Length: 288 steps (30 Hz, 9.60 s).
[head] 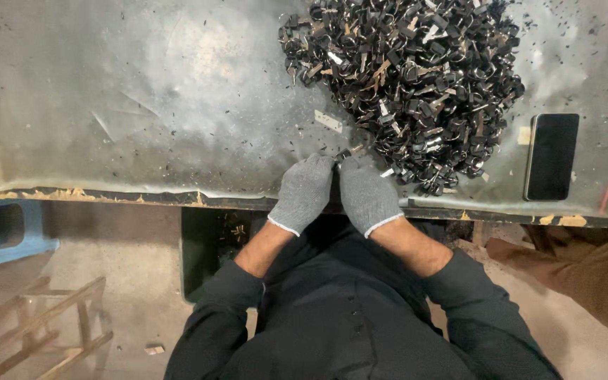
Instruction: The person sits at a workbench and repeatedly picks small black metal clip parts one at a time from a large pile, works on each with both gloved hands at the table edge, and sets it aside. A smartphone rests on the bench beside the pile while another person's arm occasionally appears at the right.
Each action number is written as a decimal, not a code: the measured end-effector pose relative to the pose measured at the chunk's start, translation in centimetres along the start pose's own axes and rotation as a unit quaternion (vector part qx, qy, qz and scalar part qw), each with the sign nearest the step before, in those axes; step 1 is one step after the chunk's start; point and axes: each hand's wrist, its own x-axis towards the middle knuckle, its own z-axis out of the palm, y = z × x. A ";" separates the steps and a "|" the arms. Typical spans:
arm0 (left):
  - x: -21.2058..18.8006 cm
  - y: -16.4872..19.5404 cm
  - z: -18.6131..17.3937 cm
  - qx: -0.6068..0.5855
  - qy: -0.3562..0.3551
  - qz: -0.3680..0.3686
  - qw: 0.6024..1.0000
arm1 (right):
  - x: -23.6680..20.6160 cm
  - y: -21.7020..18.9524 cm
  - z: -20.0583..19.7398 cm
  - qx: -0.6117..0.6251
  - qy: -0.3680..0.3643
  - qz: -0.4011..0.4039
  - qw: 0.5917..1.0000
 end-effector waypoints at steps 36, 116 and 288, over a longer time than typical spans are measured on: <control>-0.3 0.1 0.2 -0.024 0.043 0.000 0.999 | 0.9 1.4 -0.8 0.115 -0.065 0.029 0.991; 2.5 0.3 -4.7 -0.098 0.084 0.000 0.992 | -1.5 -0.5 -1.3 0.162 -0.149 -0.046 0.974; 0.7 0.5 -1.9 -0.107 -0.045 -0.119 0.986 | 0.8 4.2 -1.2 0.256 -0.178 0.013 0.950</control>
